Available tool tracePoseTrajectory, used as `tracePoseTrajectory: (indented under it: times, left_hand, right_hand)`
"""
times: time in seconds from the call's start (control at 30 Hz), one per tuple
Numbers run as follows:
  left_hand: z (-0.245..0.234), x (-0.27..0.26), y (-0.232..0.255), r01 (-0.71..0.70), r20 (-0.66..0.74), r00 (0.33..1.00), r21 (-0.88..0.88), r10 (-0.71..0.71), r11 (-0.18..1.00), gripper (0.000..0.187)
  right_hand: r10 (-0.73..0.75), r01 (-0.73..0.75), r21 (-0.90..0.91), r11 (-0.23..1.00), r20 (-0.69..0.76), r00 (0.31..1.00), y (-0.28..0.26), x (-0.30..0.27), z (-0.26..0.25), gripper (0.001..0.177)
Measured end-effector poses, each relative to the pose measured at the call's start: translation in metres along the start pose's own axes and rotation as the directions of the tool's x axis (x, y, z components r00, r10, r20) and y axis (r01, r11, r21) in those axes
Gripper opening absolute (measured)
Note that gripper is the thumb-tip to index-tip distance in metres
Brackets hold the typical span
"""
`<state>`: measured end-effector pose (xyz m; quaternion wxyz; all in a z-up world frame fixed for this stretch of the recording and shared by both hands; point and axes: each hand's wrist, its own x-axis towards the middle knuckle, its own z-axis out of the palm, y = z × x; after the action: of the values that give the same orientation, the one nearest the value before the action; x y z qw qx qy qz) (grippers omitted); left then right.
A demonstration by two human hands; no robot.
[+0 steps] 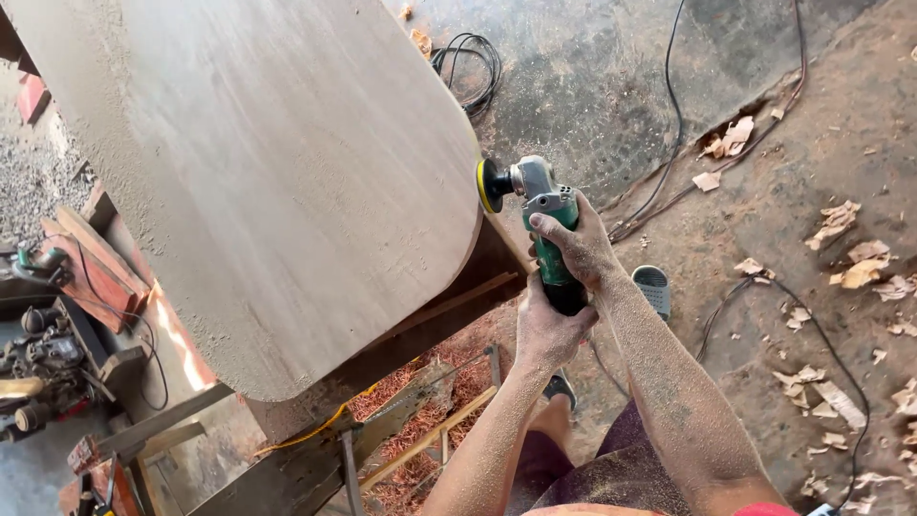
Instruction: Sanding the surface and edges of a large wood panel using an angle grinder.
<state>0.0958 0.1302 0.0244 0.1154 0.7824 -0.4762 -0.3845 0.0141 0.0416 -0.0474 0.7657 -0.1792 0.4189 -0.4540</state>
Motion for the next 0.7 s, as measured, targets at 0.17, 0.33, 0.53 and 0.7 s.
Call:
tracePoseTrajectory:
  times: [0.17,0.33,0.53,0.7]
  left_hand:
    - [-0.022,-0.029,-0.043,-0.069,0.04,0.997,0.005,0.068,0.998,0.071]
    - [-0.053,-0.052,-0.073,-0.053,0.073,0.996,0.111,0.045,0.992,0.07]
    - [-0.088,-0.072,-0.118,-0.075,0.112,0.992,0.159,0.058,0.984,0.069]
    - [-0.122,-0.082,-0.157,-0.108,0.131,0.988,0.221,0.081,0.969,0.068]
  right_hand:
    - [-0.146,0.143,-0.041,0.989,-0.092,0.985,0.059,-0.032,0.013,0.057]
    - [-0.232,0.234,-0.008,0.972,-0.163,0.959,0.091,-0.071,0.045,0.053]
    - [-0.18,0.224,0.125,0.967,-0.292,0.939,0.125,-0.109,0.092,0.059]
    - [-0.472,0.48,-0.08,0.874,-0.38,0.796,0.164,-0.126,0.129,0.063]
